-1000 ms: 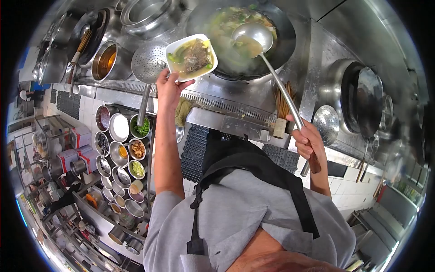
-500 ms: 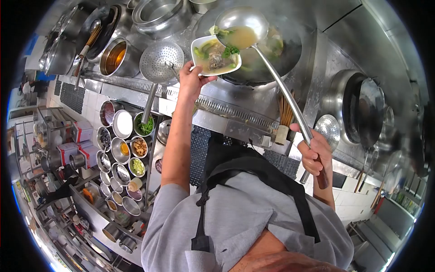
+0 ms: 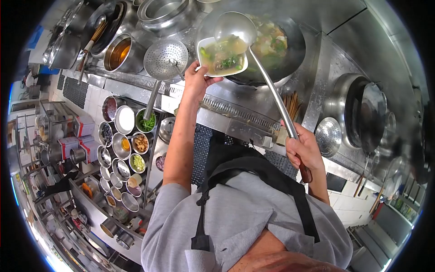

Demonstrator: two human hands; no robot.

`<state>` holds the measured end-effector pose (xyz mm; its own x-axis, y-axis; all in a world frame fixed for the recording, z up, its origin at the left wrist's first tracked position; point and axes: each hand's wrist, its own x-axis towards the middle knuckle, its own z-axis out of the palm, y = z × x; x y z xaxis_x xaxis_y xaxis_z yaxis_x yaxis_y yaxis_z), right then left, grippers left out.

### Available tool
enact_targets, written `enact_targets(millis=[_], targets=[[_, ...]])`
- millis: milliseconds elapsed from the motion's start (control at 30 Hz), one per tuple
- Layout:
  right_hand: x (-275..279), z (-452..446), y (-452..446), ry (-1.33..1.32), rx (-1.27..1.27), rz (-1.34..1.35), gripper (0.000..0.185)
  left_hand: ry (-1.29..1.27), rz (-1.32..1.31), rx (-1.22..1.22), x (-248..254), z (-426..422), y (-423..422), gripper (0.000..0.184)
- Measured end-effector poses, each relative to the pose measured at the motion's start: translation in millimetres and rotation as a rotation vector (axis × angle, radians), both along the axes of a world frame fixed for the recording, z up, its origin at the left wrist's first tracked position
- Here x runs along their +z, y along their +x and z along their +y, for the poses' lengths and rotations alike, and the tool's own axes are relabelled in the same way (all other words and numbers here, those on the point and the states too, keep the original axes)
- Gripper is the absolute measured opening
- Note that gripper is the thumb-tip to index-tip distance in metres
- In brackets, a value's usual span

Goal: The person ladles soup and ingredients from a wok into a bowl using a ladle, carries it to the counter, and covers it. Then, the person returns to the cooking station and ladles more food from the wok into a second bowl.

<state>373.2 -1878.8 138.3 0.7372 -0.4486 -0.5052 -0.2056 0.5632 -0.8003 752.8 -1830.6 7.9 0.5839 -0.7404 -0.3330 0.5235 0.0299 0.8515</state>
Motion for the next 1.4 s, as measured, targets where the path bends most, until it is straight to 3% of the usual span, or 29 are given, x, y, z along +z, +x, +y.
enact_targets(millis=[267,500,600,633,700,767,800,867,900,933,1000,1100,1167,1333,1400], targets=[[1.8,-1.4,4.2,0.002,-0.089,-0.002,0.053,0.003,0.014,0.003,1.7,-3.7,-5.9,0.039],[-13.7,-20.2,-12.0,0.349,-0.213,-0.360,0.055,-0.016,0.029,0.015,2.1,-0.1,-6.9,0.038],[-35.4,-33.2,-11.9,0.007,-0.180,-0.076,0.054,-0.017,0.011,0.021,3.9,11.3,-5.9,0.039],[-48.8,-43.6,-13.3,-0.273,-0.055,0.137,0.052,-0.014,0.000,0.026,5.6,15.9,-6.2,0.039],[-78.7,-53.8,-0.9,-0.871,-0.039,0.209,0.052,-0.011,0.015,0.031,9.3,27.6,-5.6,0.039],[-66.7,-53.6,3.4,-0.942,0.075,0.616,0.054,0.009,0.021,0.060,12.2,40.4,-5.3,0.039],[-68.8,-54.0,5.7,-0.986,0.115,0.670,0.053,0.006,0.014,0.074,14.2,48.2,-7.1,0.039],[-79.9,-66.4,9.3,-1.090,0.209,0.750,0.052,0.001,-0.012,0.129,20.5,68.0,-9.8,0.039],[-97.1,-75.8,5.4,-1.339,0.224,0.617,0.046,-0.013,0.009,0.144,22.9,78.6,-11.2,0.040],[-71.8,-71.0,24.0,-1.330,0.327,0.689,0.039,-0.029,0.030,0.153,26.2,89.3,-11.5,0.040],[-77.3,-70.7,49.9,-1.515,0.180,0.408,0.035,-0.017,0.055,0.165,36.3,114.4,-14.8,0.047],[-81.5,-43.9,113.9,-0.786,0.218,0.034,0.035,0.008,0.040,0.251,45.1,149.7,-21.6,0.042],[-81.5,-17.3,160.3,-0.546,0.366,-0.099,0.043,0.018,0.013,0.306,40.0,171.0,-25.1,0.038],[-90.2,50.2,233.7,-0.108,0.445,-0.233,0.047,-0.029,-0.001,0.366,39.0,237.5,-28.2,0.034],[-89.0,73.4,248.1,-0.091,0.529,-0.225,0.042,-0.019,-0.004,0.436,35.7,264.4,-30.2,0.034]])
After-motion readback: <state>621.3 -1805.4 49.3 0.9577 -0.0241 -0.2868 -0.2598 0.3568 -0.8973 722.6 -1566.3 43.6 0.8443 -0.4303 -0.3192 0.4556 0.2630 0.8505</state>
